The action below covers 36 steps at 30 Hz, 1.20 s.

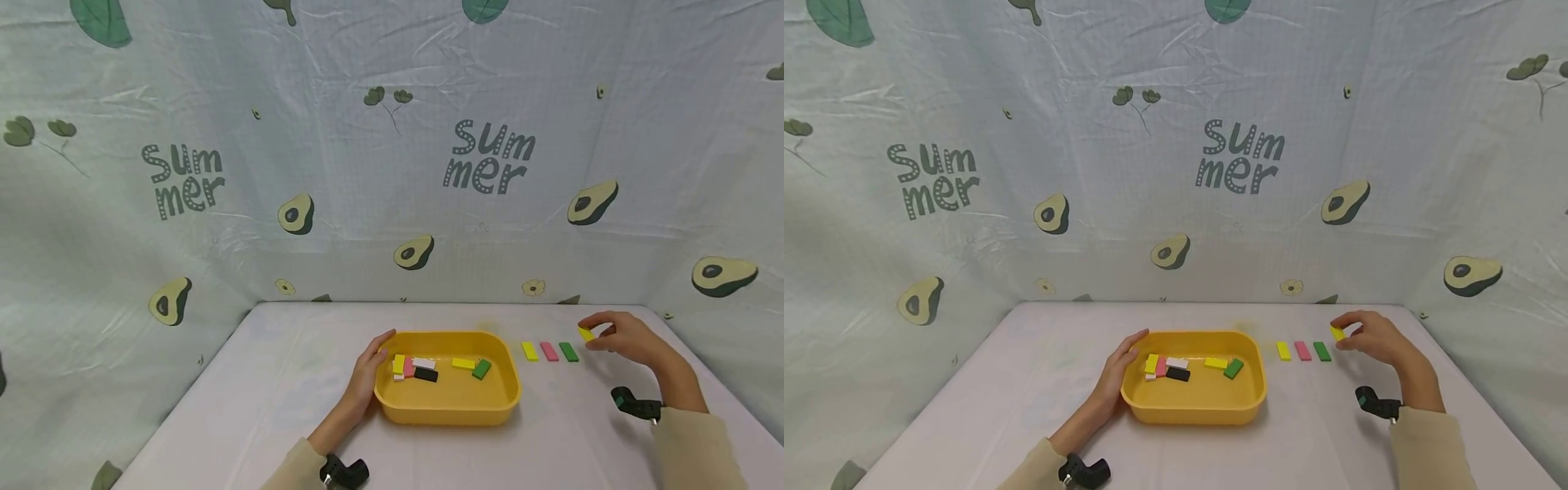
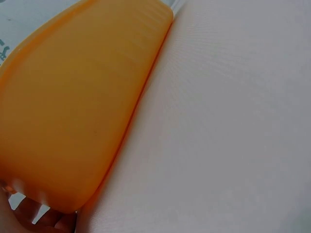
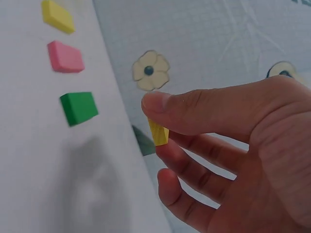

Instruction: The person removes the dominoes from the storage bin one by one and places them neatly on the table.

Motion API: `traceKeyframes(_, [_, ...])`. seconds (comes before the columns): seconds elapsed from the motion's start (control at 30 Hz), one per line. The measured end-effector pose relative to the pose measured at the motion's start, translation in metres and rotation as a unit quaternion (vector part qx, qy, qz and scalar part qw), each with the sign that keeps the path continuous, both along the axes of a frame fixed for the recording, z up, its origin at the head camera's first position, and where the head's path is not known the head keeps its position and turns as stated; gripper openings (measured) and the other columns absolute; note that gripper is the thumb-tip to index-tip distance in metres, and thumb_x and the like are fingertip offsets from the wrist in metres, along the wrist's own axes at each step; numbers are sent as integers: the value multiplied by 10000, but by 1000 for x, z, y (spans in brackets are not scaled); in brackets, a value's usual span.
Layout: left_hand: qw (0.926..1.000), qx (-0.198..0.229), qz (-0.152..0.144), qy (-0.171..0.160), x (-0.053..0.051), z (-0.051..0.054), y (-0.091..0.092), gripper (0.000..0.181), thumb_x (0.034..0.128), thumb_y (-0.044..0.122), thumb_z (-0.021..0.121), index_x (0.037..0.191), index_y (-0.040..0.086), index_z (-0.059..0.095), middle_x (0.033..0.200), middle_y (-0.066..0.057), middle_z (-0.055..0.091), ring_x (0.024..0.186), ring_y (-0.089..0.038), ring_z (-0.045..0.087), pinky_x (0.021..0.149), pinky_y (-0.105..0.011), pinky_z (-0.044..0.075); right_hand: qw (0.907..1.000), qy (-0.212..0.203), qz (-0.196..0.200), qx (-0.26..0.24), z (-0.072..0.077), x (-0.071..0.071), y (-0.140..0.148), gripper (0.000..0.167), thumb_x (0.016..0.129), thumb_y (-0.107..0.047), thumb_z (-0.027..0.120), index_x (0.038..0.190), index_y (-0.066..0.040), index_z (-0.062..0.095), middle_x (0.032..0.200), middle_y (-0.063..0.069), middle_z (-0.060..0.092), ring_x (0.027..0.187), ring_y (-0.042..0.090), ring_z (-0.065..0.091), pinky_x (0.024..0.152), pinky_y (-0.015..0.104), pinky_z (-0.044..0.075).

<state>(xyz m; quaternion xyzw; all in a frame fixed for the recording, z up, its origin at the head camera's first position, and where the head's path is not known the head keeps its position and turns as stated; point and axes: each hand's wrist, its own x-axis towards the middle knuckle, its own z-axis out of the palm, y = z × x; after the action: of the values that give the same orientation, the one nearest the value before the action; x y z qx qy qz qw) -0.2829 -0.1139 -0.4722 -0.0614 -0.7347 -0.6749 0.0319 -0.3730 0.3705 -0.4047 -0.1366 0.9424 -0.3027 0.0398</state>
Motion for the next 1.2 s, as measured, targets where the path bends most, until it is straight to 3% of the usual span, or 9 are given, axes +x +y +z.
traceKeyframes(0.23, [10000, -24, 38, -3, 0, 1, -1, 494, 1101, 203, 337, 1583, 114, 408, 1678, -139, 334, 1553, -375, 303, 1289, -568, 192, 9998, -193, -23, -75, -22, -7, 5, 488, 900, -146, 725, 1314, 88, 616, 1317, 362, 570, 1032, 358, 621, 784, 369, 587])
traceKeyframes(0.47, [10000, -11, 39, 0, 0, 1, -2, 497, 1100, 203, 338, 1584, 111, 405, 1680, -135, 331, 1556, -372, 297, 1290, -564, 192, 9988, -358, -294, -167, -37, -10, 7, 530, 894, -169, 743, 1339, 83, 603, 1363, 382, 527, 1065, 397, 618, 819, 403, 599])
traceKeyframes(0.9, [10000, -17, -20, -34, 4, -3, -3, 492, 1104, 209, 339, 1582, 120, 412, 1685, -136, 324, 1564, -375, 285, 1287, -567, 192, 9987, -397, -311, -104, -41, -2, 4, 544, 871, -161, 761, 1326, 93, 604, 1353, 390, 531, 1087, 450, 603, 889, 519, 595])
traceKeyframes(1.2, [9999, 26, -65, 95, 1, -3, -5, 488, 1103, 199, 343, 1577, 111, 418, 1678, -128, 341, 1562, -365, 291, 1292, -557, 184, 9987, -426, -285, -83, -39, -1, 5, 565, 874, -156, 761, 1350, 92, 586, 1378, 399, 505, 1115, 483, 588, 917, 550, 584])
